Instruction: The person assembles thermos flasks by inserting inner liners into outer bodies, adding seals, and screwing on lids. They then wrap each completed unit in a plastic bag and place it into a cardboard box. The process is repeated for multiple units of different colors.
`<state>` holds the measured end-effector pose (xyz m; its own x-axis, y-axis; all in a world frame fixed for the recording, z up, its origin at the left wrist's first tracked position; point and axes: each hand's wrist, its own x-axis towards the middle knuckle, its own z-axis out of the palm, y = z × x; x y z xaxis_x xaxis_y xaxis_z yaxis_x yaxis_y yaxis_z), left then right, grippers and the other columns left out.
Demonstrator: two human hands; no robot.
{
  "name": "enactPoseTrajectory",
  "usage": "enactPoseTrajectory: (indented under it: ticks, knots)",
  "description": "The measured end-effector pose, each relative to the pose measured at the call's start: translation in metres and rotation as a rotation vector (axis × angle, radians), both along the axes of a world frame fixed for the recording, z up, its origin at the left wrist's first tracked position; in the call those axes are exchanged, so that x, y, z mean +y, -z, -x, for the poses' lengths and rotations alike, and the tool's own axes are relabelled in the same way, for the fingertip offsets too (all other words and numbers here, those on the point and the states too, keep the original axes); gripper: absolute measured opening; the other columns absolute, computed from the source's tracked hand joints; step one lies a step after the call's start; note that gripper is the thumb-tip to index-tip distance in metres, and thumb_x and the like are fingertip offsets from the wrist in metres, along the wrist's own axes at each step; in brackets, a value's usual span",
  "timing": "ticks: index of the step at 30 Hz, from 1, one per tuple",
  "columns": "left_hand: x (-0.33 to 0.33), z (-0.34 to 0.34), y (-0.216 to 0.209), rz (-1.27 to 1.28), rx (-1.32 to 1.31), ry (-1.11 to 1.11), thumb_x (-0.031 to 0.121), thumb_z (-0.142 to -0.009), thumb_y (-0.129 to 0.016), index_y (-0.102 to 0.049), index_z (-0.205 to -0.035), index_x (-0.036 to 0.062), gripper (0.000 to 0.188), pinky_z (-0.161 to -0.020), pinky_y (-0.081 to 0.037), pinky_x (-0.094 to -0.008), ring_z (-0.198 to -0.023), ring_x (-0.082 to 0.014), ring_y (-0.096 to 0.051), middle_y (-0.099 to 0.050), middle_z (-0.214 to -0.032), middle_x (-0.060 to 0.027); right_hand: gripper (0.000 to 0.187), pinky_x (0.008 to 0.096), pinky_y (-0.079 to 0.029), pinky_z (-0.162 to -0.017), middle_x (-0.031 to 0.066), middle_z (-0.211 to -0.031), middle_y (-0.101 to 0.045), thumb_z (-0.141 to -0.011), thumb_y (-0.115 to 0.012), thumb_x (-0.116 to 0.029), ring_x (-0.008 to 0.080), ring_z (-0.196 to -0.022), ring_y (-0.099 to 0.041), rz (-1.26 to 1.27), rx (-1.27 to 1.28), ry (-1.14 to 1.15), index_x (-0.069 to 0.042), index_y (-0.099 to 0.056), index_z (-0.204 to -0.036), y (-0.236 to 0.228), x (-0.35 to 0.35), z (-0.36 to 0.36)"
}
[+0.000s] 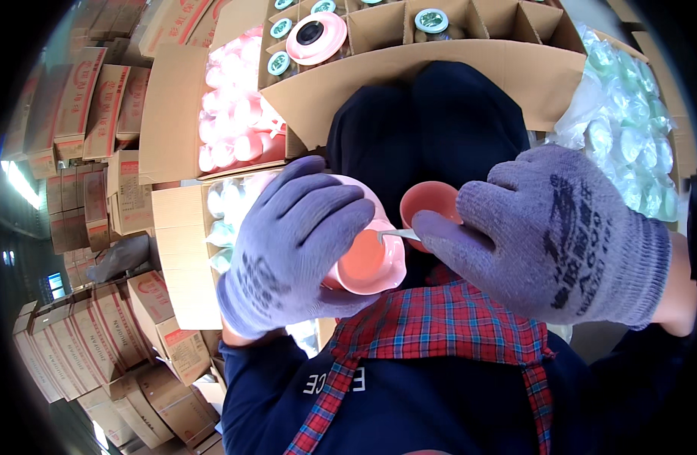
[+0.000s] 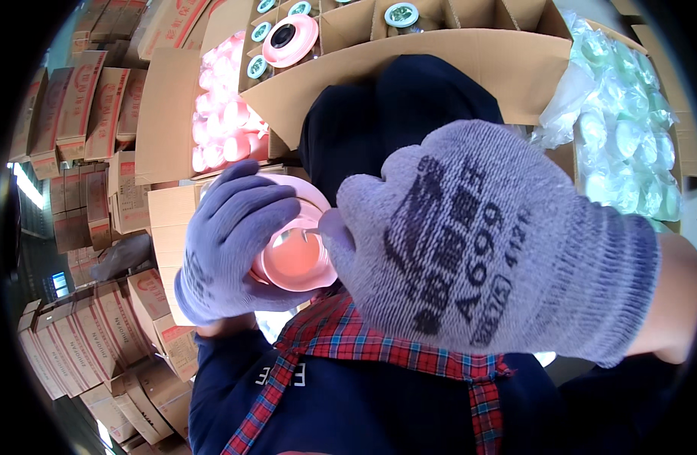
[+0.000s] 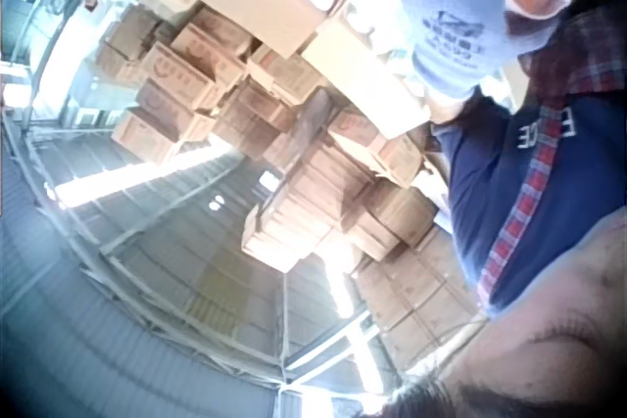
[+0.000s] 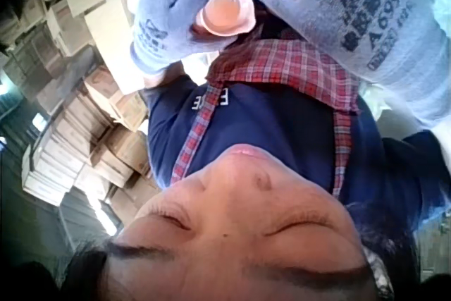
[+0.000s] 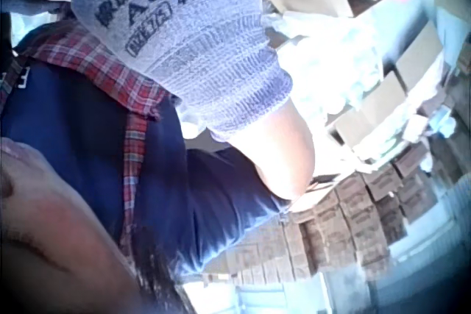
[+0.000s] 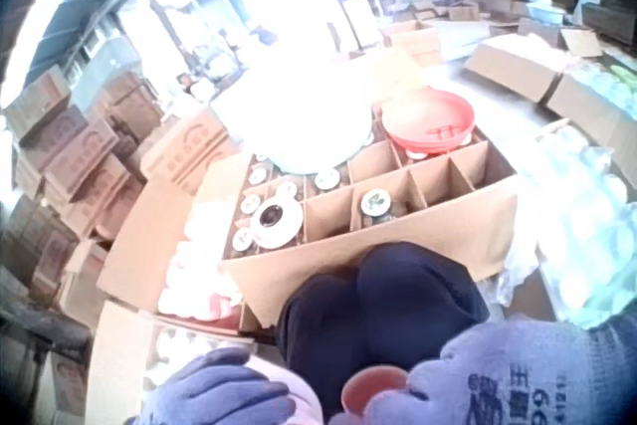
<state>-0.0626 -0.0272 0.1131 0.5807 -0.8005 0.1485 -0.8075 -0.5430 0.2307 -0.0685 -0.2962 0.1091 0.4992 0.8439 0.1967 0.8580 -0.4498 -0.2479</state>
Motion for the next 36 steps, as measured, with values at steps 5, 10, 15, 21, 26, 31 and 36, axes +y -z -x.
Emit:
enactPoseTrajectory:
  ticks: [5, 10, 15, 21, 26, 31, 36]
  knots:
    - [-0.004, 0.021, 0.029, 0.037, -0.169, -0.09, 0.034, -0.057, -0.092, -0.062, -0.113, 0.0103, 0.067, -0.103, -0.042, -0.0621, -0.104, -0.0346, -0.063, -0.062, -0.115, -0.0108, 0.028, 0.0326, -0.049, -0.05, 0.0076, -0.066, -0.058, -0.086, -0.067, -0.011, 0.0206, -0.056, -0.063, 0.07, 0.335, 0.053, -0.004, -0.067, -0.113, 0.009, -0.005, 0.004]
    - [-0.012, 0.024, 0.058, 0.127, -0.271, -0.153, 0.034, -0.058, -0.091, -0.062, -0.112, 0.0107, 0.066, -0.103, -0.041, -0.0637, -0.102, -0.0335, -0.062, -0.061, -0.111, -0.0099, 0.021, 0.0333, -0.055, -0.059, 0.0113, -0.068, -0.066, -0.093, -0.063, -0.008, 0.0243, -0.06, -0.067, -0.208, 0.764, 0.079, -0.001, -0.066, -0.112, 0.044, -0.009, 0.018]
    - [-0.017, 0.026, 0.07, 0.118, -0.322, -0.192, 0.035, -0.058, -0.091, -0.062, -0.113, 0.0099, 0.067, -0.104, -0.04, -0.0636, -0.104, -0.0322, -0.061, -0.06, -0.11, -0.0103, 0.02, 0.0339, -0.059, -0.066, 0.0122, -0.073, -0.069, -0.097, -0.057, -0.013, 0.0231, -0.063, -0.07, -0.235, 1.12, 0.205, 0.0, -0.066, -0.108, 0.047, -0.005, 0.016]
    - [-0.022, 0.032, 0.076, 0.099, -0.362, -0.183, 0.025, -0.068, -0.078, -0.064, -0.113, 0.0075, 0.051, -0.101, -0.044, -0.0619, -0.102, -0.0306, -0.06, -0.061, -0.113, -0.0122, 0.029, 0.0286, -0.06, -0.067, 0.0092, -0.075, -0.07, -0.104, -0.045, -0.019, 0.0138, -0.06, -0.071, -0.005, 1.648, 0.471, 0.003, -0.064, -0.109, 0.025, 0.009, -0.003]
    - [-0.025, 0.031, 0.083, 0.076, -0.411, -0.176, 0.029, -0.07, -0.081, -0.063, -0.113, 0.0083, 0.051, -0.102, -0.042, -0.0621, -0.102, -0.0302, -0.06, -0.061, -0.112, -0.0106, 0.03, 0.0287, -0.06, -0.067, 0.0097, -0.071, -0.07, -0.104, -0.048, -0.022, 0.0154, -0.062, -0.072, 0.063, 1.597, 0.565, 0.002, -0.065, -0.097, 0.03, 0.011, -0.008]
    - [-0.031, 0.03, 0.086, 0.093, -0.393, -0.179, 0.021, -0.069, -0.073, -0.065, -0.11, 0.0051, 0.045, -0.102, -0.045, -0.0611, -0.103, -0.0308, -0.059, -0.061, -0.112, -0.0129, 0.027, 0.0274, -0.058, -0.055, 0.0087, -0.07, -0.067, -0.105, -0.047, -0.018, 0.0146, -0.055, -0.067, 0.12, 1.56, 0.61, 0.002, -0.063, -0.114, 0.033, 0.011, -0.014]
    - [-0.036, 0.024, 0.082, 0.105, -0.358, -0.198, 0.022, -0.063, -0.077, -0.066, -0.107, 0.0054, 0.048, -0.102, -0.045, -0.0611, -0.103, -0.0311, -0.059, -0.06, -0.11, -0.0119, 0.021, 0.0311, -0.058, -0.064, 0.0115, -0.076, -0.067, -0.101, -0.055, -0.016, 0.0198, -0.066, -0.068, -0.062, 1.137, 0.436, 0.0, -0.065, -0.11, 0.046, 0.003, -0.007]
